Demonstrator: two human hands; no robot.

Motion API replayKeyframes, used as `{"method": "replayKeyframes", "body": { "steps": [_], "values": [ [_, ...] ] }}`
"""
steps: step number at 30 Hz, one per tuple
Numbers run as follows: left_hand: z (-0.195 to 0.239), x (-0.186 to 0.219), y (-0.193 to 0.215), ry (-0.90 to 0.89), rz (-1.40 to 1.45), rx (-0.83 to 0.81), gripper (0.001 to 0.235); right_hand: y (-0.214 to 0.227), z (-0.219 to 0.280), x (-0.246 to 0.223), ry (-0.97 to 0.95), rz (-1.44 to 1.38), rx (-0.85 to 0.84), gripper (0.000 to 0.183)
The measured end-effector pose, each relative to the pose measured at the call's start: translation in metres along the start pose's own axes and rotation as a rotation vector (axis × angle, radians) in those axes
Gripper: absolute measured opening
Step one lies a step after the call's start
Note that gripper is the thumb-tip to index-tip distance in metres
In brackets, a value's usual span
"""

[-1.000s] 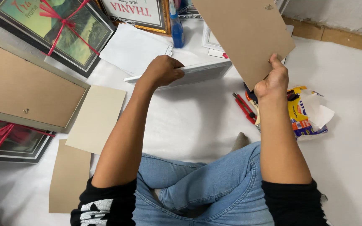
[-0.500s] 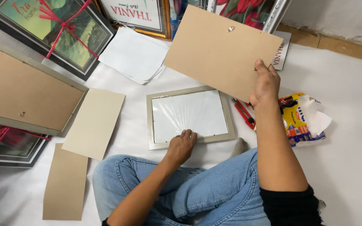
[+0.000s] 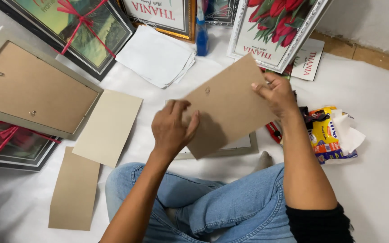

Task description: Assemble a picture frame by cleaning the glass, placing it in the frame, and adding the backing board.

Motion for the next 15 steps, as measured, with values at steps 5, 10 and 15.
{"method": "replayKeyframes", "body": {
  "steps": [5,10,15],
  "values": [
    [-0.018,-0.008,0.003,0.459,0.458,-0.663,0.052,-0.051,0.034,-0.014,-0.011,0.159,-0.217,0.024],
    [0.024,-0.038,-0.002,0.716,0.742,-0.224,0.027,-0.022,0.02,-0.014,0.211,0.242,0.112,0.067],
    [0.084,-0.061,-0.051,1.038,1.014,0.429,0.027,-0.059,0.04,-0.002,-0.101,0.238,-0.072,0.068]
  ]
}}
Point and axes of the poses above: each hand's wrist, its own z-axis away from the middle knuckle, its own y-axis out of the back of the hand, x = y × z, the point moved 7 cm from there along -z, towards the middle knuckle, and after that the axes turned 13 degrees about -y, right-handed, at the moved point
